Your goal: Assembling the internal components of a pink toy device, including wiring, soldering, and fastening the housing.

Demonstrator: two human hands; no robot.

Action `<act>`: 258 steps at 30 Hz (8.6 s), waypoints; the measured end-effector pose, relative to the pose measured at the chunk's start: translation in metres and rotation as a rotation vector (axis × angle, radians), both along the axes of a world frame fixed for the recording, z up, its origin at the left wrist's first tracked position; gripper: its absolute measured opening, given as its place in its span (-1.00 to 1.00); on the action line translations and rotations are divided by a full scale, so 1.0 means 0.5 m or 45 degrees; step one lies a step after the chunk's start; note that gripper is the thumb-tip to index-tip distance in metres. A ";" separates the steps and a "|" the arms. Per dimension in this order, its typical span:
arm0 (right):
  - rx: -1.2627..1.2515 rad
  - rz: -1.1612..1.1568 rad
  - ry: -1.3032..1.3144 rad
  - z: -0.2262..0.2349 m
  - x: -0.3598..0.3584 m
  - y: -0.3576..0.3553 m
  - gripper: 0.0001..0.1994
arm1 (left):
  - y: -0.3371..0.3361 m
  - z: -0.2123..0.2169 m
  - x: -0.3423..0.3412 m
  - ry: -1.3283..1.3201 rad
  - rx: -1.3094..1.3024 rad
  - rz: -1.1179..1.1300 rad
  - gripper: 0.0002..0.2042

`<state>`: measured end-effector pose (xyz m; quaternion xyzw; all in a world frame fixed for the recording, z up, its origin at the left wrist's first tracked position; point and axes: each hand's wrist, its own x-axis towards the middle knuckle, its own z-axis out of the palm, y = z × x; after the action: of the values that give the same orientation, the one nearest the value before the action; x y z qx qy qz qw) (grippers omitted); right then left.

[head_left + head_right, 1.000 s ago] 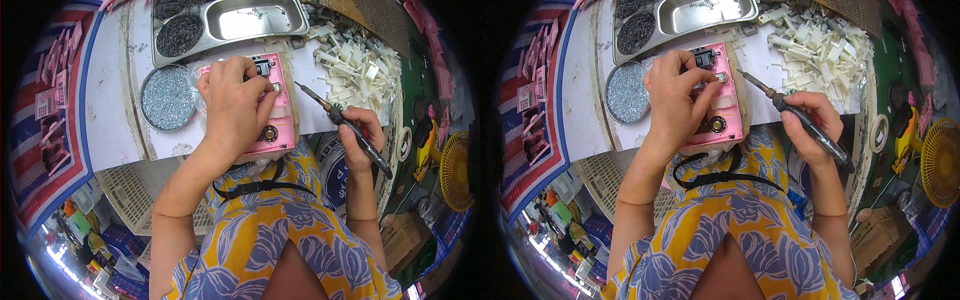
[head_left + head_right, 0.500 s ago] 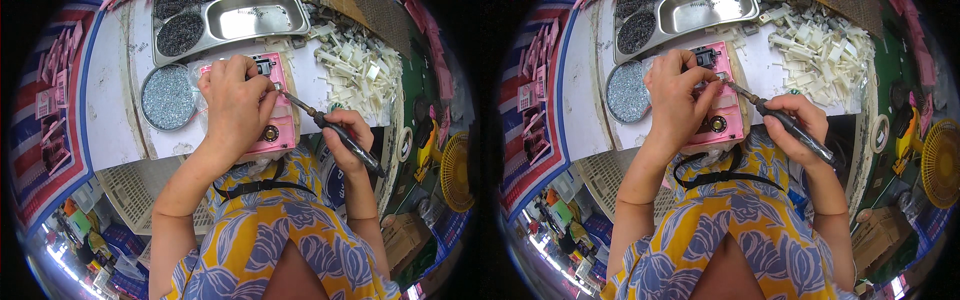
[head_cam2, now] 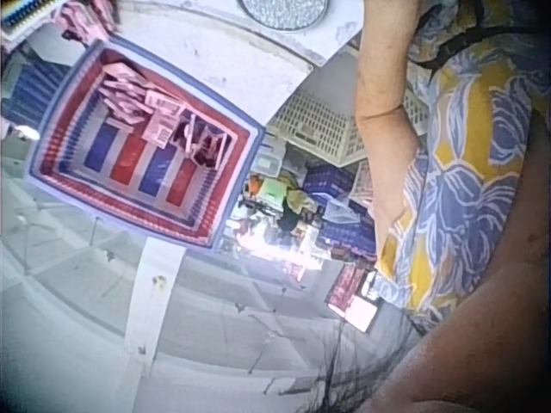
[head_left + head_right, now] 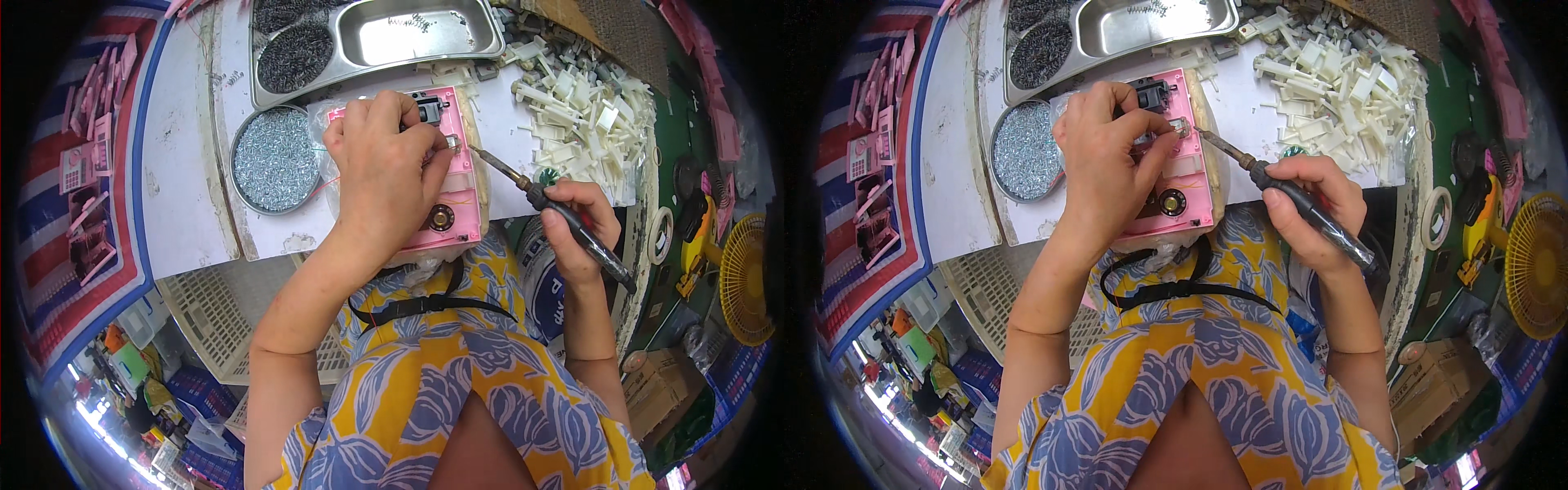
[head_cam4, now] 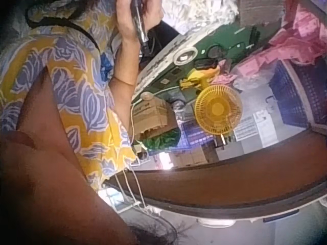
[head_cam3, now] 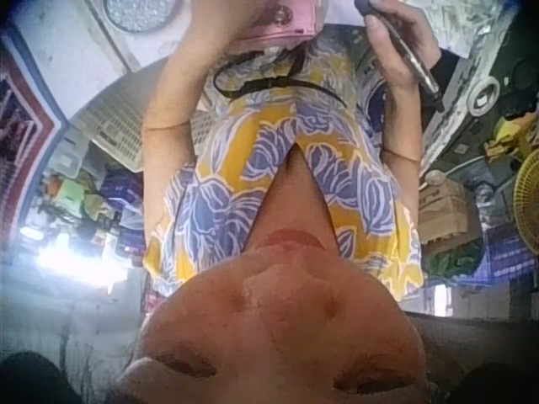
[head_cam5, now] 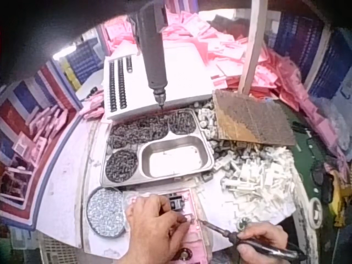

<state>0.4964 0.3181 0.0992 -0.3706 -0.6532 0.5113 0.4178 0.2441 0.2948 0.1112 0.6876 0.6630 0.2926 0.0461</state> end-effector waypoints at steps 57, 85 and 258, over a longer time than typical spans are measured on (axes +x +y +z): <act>0.586 0.104 -0.032 -0.008 -0.004 0.053 -0.72 | 0.015 0.015 0.031 0.242 -0.060 0.072 -0.88; 0.527 0.070 -0.121 -0.001 0.010 0.057 -0.74 | 0.014 0.017 0.026 0.258 -0.047 0.041 -0.88; 0.778 0.533 -0.355 0.057 -0.107 0.110 -0.73 | -0.031 -0.045 -0.059 -0.455 0.072 0.215 -0.92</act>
<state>0.4427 0.3730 0.1279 -0.1538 -0.8872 0.3122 0.3030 0.2147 0.2793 0.0889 0.5677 0.6910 0.4314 0.1190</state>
